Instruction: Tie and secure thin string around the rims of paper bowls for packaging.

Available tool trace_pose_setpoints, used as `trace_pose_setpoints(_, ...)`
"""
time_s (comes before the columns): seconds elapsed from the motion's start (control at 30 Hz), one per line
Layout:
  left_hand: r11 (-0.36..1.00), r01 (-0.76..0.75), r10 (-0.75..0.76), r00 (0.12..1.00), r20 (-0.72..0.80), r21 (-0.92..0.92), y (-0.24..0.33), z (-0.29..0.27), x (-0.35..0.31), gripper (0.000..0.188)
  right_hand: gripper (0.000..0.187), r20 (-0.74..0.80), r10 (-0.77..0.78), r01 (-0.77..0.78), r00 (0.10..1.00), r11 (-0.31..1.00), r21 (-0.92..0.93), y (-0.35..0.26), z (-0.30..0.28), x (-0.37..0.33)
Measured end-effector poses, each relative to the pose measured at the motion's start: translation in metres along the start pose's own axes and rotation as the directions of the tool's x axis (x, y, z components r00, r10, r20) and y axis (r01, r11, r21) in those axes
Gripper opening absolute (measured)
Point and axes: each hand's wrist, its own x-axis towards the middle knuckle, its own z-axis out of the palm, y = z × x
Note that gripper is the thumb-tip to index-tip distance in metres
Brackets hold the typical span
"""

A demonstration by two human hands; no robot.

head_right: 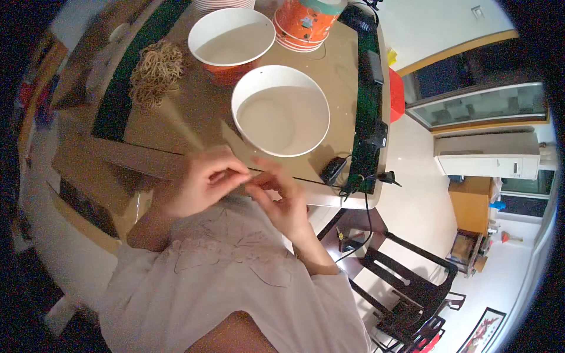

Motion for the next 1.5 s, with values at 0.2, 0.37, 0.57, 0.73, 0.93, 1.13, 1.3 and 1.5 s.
trace_pose_setpoints(0.2,0.982,0.177,-0.177,0.984,0.014,-0.064,-0.002,0.000,-0.006,0.009,0.014,-0.061,-0.097,0.074,0.993,0.951,-0.299,0.005,-0.011,-0.003)
trace_pose_setpoints(0.37,0.999,0.019,-0.022,0.995,-0.096,-0.034,-0.007,0.002,-0.004,0.009,0.019,-0.194,-0.089,0.068,0.977,0.991,-0.114,0.001,-0.013,-0.007)
trace_pose_setpoints(0.57,0.993,-0.097,0.099,0.995,-0.033,0.075,-0.007,0.003,0.001,0.010,0.015,-0.075,-0.180,0.152,0.981,0.945,-0.289,-0.003,-0.003,0.004)
trace_pose_setpoints(0.73,0.970,0.146,-0.132,0.988,0.080,-0.197,0.000,-0.006,-0.004,0.008,0.013,-0.127,-0.212,0.126,0.969,0.864,-0.488,-0.001,-0.027,0.001)
trace_pose_setpoints(0.93,0.725,0.351,-0.325,0.933,0.154,-0.592,0.017,-0.036,-0.008,0.005,0.007,-0.286,-0.132,-0.010,0.949,0.895,-0.446,0.002,-0.068,-0.005)
trace_pose_setpoints(1.13,0.991,0.132,-0.132,0.991,-0.015,-0.030,0.007,0.006,-0.006,0.007,0.016,0.064,0.226,-0.233,0.972,0.962,0.141,0.006,-0.028,-0.020)
trace_pose_setpoints(1.3,0.996,-0.064,0.060,0.997,0.058,0.069,-0.003,0.033,-0.008,0.006,0.019,-0.054,0.256,-0.167,0.965,0.760,0.629,0.027,0.005,-0.011)
trace_pose_setpoints(1.5,0.993,0.018,-0.016,1.000,-0.014,0.120,-0.008,0.040,-0.010,0.009,0.015,-0.069,0.300,-0.153,0.951,0.654,0.741,0.033,-0.013,-0.009)
